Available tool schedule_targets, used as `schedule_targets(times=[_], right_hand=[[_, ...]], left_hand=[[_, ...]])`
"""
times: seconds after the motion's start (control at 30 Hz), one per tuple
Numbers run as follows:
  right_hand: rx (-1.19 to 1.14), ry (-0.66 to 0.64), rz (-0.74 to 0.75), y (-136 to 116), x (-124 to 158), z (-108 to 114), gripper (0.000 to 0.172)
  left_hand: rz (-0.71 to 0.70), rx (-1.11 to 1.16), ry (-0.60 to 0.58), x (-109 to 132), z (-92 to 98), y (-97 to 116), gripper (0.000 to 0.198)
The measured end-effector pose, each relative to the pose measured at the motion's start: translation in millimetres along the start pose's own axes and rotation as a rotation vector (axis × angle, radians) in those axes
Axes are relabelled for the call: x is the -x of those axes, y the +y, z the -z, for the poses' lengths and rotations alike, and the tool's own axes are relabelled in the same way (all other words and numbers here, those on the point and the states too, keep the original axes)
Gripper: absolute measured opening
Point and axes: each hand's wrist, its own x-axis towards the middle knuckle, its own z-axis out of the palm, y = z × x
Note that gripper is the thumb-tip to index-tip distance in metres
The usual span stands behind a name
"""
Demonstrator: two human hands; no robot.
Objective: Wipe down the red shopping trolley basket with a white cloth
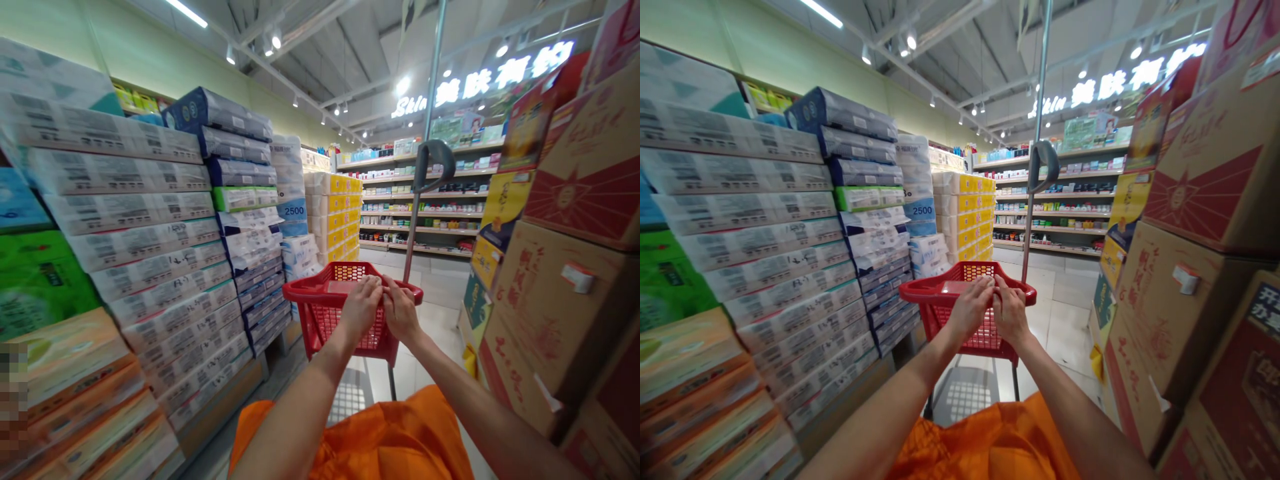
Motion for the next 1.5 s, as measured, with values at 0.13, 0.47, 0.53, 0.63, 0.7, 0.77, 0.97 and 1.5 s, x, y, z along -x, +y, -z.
schedule_targets(times=[0.13, 0.47, 0.53, 0.63, 0.7, 0.77, 0.97, 1.5], right_hand=[[-0.023, 0.035, 0.004, 2.7, 0.2, 1.0, 0.039], [0.035, -0.017, 0.046, -12.7, -9.0, 6.3, 0.040], [0.052, -0.124, 0.064, -28.1, -16.0, 1.9, 0.040], [0.121, -0.279, 0.054, -50.1, -24.4, -12.4, 0.035], [0.161, -0.302, 0.107, -53.2, -25.3, -19.4, 0.029], [0.147, -0.270, 0.194, -39.7, -21.4, -17.0, 0.026], [0.179, -0.005, 0.046, 50.4, -6.1, 33.1, 0.026], [0.372, 0.056, -0.018, 83.9, 5.3, 32.2, 0.028]], left_hand=[[0.182, 0.010, 0.081, 12.8, 9.9, -25.4, 0.032], [0.237, 0.336, 0.029, -6.4, -2.2, 11.6, 0.051], [0.332, 0.285, -0.042, -4.5, 5.7, 9.3, 0.064], [0.440, 0.063, -0.267, 11.8, 27.8, -16.5, 0.077], [0.453, -0.054, -0.365, 23.0, 39.6, -34.0, 0.074], [0.453, -0.121, -0.379, 29.5, 44.8, -43.7, 0.064], [0.449, -0.142, -0.336, 29.2, 41.7, -42.4, 0.048], [0.475, -0.143, -0.402, 23.1, 60.7, -36.8, 0.037]])
